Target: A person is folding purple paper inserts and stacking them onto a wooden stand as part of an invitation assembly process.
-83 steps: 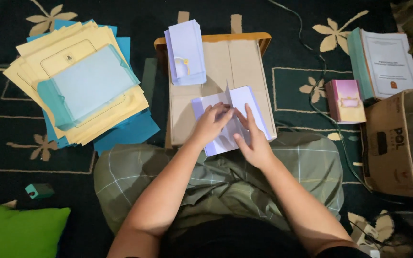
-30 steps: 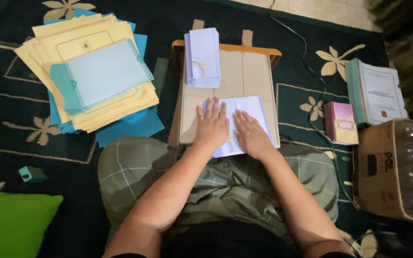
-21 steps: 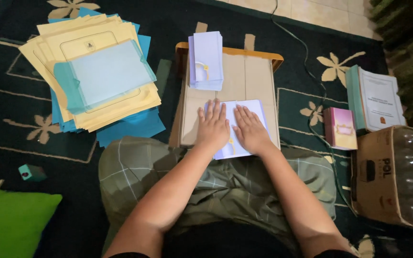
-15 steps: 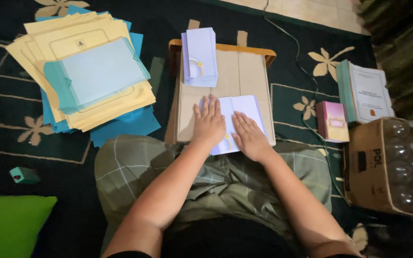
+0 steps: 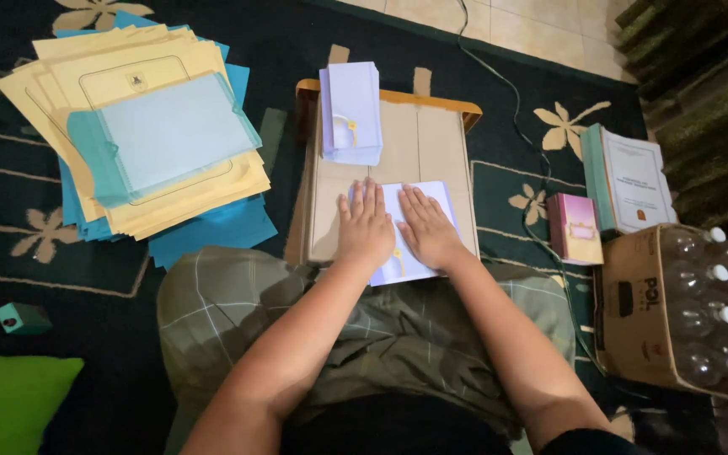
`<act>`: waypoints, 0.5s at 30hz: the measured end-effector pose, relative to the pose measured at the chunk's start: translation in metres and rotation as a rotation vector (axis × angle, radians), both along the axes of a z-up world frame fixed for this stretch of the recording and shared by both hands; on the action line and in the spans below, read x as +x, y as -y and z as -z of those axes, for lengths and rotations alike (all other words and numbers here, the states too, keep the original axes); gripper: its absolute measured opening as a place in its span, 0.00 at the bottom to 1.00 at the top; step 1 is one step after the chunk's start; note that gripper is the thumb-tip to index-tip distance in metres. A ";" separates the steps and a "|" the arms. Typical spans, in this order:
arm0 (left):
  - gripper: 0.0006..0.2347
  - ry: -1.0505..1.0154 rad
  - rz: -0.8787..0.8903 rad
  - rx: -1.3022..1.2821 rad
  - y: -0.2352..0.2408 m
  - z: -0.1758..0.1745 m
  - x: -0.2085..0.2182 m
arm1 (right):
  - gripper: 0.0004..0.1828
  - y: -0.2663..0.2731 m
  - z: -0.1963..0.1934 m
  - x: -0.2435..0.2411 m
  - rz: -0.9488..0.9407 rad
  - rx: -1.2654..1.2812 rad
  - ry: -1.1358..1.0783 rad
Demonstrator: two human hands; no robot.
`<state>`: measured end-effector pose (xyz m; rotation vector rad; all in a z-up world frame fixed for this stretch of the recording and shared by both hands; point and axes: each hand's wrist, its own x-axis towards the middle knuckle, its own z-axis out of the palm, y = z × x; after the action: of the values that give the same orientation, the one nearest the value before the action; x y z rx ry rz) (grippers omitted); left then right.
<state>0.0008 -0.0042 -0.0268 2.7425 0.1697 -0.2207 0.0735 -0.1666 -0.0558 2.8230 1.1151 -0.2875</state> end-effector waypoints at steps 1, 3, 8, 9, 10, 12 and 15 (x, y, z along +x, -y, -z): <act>0.26 -0.002 0.007 0.001 -0.001 0.000 0.002 | 0.36 0.004 -0.003 -0.008 0.007 0.001 -0.002; 0.26 0.004 -0.014 -0.041 0.000 0.003 0.003 | 0.35 0.012 -0.008 -0.026 0.005 -0.005 -0.005; 0.26 0.043 0.000 -0.005 0.000 0.006 0.000 | 0.36 0.015 -0.009 -0.026 0.015 -0.004 -0.044; 0.26 0.051 0.003 0.014 -0.001 0.007 0.001 | 0.36 0.011 -0.009 -0.021 0.018 -0.014 -0.067; 0.26 0.052 -0.004 0.015 -0.001 0.007 0.000 | 0.36 0.007 -0.006 -0.011 0.011 -0.013 -0.065; 0.26 0.065 0.001 0.012 -0.001 0.008 -0.001 | 0.35 -0.001 0.001 0.007 -0.006 0.018 -0.034; 0.26 0.088 0.003 0.029 0.000 0.008 0.000 | 0.35 -0.014 0.003 0.026 -0.021 0.045 -0.006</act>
<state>0.0007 -0.0044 -0.0345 2.7747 0.1460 -0.0984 0.0995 -0.1524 -0.0586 2.8496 1.1657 -0.2726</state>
